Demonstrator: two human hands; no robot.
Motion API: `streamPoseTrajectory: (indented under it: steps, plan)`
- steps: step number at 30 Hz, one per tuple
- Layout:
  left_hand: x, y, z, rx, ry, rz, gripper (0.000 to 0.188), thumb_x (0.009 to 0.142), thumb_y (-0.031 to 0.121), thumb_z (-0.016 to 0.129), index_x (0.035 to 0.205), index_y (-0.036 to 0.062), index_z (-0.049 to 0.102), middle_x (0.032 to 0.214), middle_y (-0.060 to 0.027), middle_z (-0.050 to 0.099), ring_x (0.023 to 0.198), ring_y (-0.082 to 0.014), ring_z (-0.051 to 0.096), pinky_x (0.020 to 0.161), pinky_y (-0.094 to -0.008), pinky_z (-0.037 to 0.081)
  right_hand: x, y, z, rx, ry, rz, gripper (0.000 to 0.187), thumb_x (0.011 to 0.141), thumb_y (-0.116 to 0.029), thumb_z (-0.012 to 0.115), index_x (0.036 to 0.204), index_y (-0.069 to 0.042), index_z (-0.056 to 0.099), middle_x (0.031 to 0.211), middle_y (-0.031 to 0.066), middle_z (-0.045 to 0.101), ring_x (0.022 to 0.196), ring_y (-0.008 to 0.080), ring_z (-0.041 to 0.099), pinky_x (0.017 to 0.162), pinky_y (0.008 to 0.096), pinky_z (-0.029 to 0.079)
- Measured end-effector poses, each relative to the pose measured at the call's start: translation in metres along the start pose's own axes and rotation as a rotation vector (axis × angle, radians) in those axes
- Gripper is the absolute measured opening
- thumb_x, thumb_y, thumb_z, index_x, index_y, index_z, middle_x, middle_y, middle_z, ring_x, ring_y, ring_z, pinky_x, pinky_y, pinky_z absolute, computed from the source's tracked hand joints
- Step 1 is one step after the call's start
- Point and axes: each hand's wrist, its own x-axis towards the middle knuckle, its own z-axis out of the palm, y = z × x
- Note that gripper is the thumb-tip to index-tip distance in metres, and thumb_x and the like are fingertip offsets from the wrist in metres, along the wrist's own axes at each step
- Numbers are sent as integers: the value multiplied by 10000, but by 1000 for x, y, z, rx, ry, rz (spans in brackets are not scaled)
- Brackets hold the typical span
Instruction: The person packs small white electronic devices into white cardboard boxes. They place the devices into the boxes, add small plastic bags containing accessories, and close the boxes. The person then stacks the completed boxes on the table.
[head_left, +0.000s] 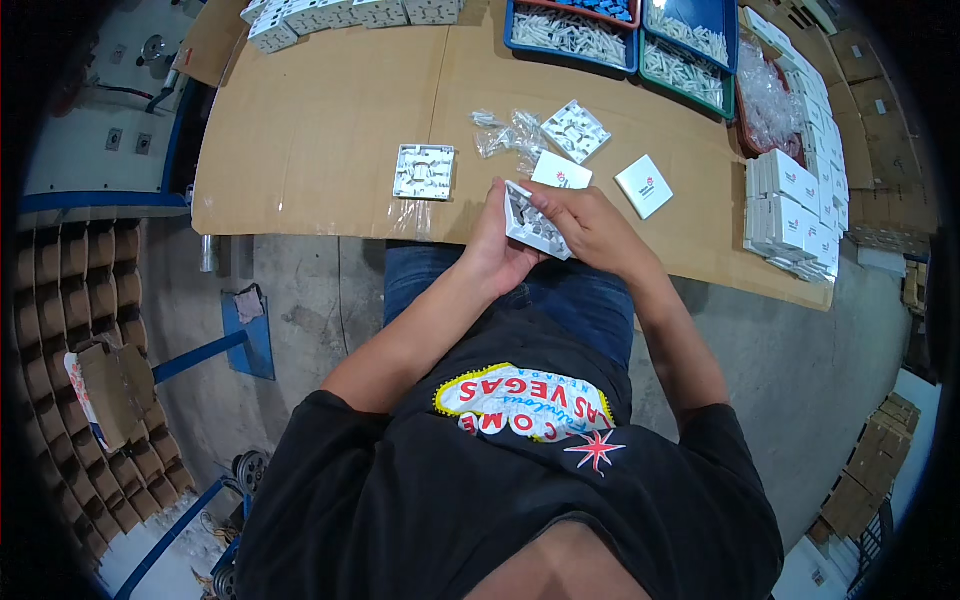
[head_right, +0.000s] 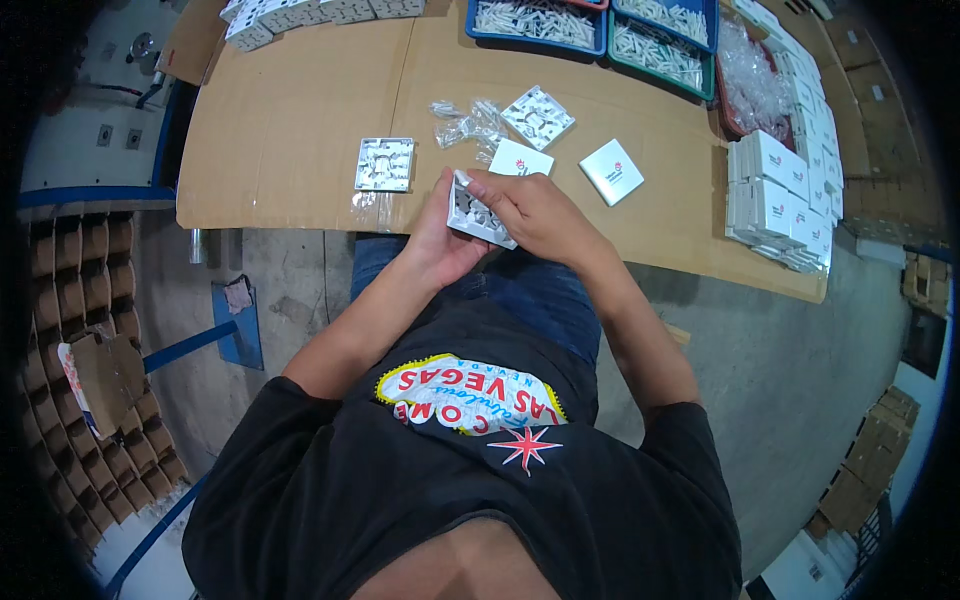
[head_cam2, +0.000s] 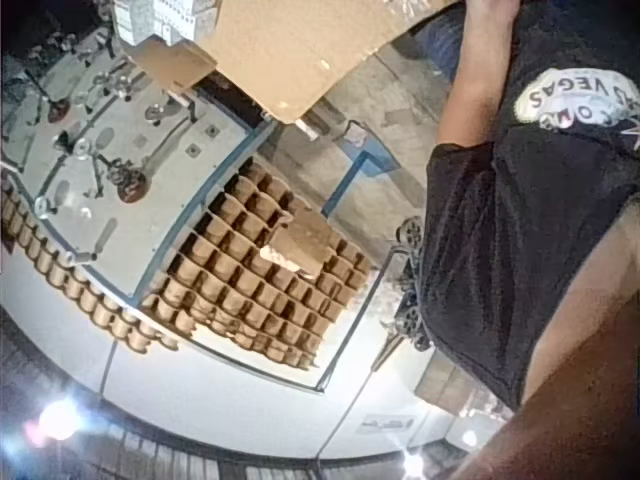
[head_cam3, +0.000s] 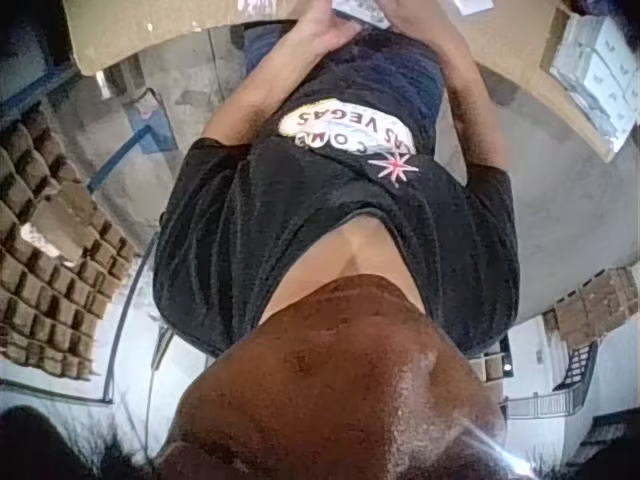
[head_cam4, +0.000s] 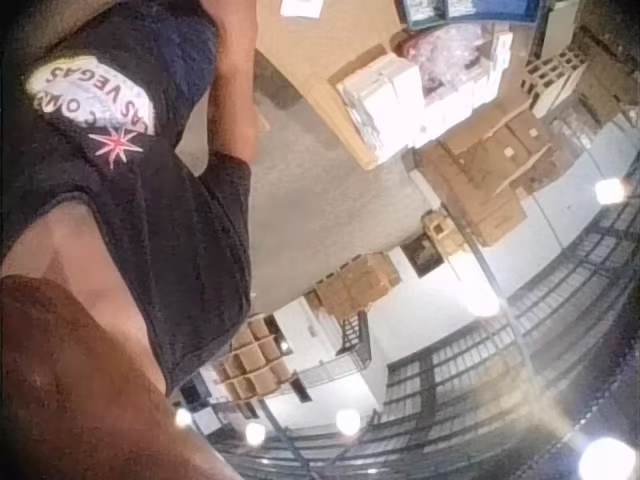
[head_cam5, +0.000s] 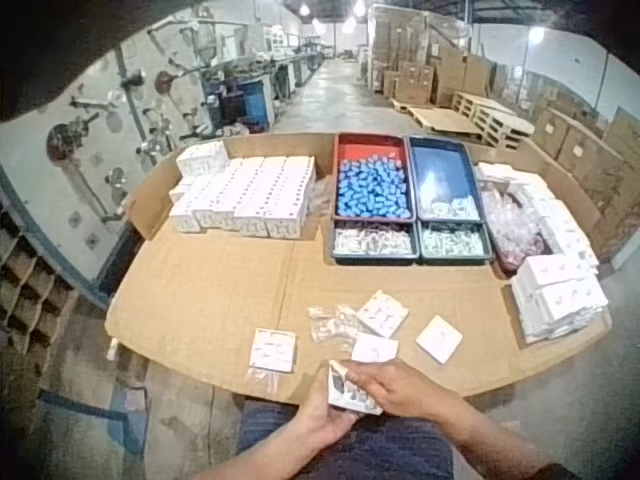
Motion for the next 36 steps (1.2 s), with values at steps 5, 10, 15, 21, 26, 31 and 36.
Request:
streamPoseTrajectory:
  steps: [5,10,15,21,26,31,36]
  plan:
    - [1,-1,-1,-11,39,-14,590,1072,608,301,1355,144,530,1287,-87,610,1204,-258,594,1005,-485,498,-3,2,3,-17,24,-27,403,1079,-324,484,1299,-37,662,1059,254,717,957,413,711,838,426,541]
    - [3,1,-1,-48,-9,8,574,1071,602,315,1337,152,551,1296,-90,611,1208,-261,591,1021,-489,491,-6,10,6,25,77,-36,424,1081,-325,485,1312,-8,647,1121,245,710,1024,410,698,872,426,537]
    - [-1,3,3,-10,19,-8,577,1071,603,309,1344,151,543,1310,-95,599,1222,-270,586,1032,-504,484,-7,12,7,-16,65,-69,430,1080,-327,488,1320,-4,640,1194,240,694,1075,415,683,904,416,535]
    - [0,3,1,21,27,-13,589,1073,609,281,1368,154,512,1330,-105,583,1241,-287,573,1033,-518,479,-7,13,10,-85,47,-113,440,1074,-328,497,1351,-6,615,1271,234,664,1101,424,667,940,433,530]
    - [3,0,-6,68,36,-36,623,1067,633,256,1374,151,504,1332,-109,581,1260,-286,559,1039,-526,465,-8,12,14,-120,4,-78,449,1069,-321,510,1364,6,596,1277,233,663,1095,428,669,944,437,530]
    - [1,1,-5,54,48,-4,634,1072,627,243,1370,134,509,1331,-107,581,1250,-284,563,1050,-512,457,-12,19,23,-100,37,-102,467,1061,-303,528,1400,16,558,1394,235,594,1242,419,599,1045,426,480]
    - [2,7,-11,54,-8,83,644,1081,603,255,1396,99,504,1346,-114,582,1253,-266,568,1055,-464,466,-12,17,26,-37,14,-133,512,1049,-291,550,1474,-10,494,1536,200,475,1448,375,417,1187,420,339]
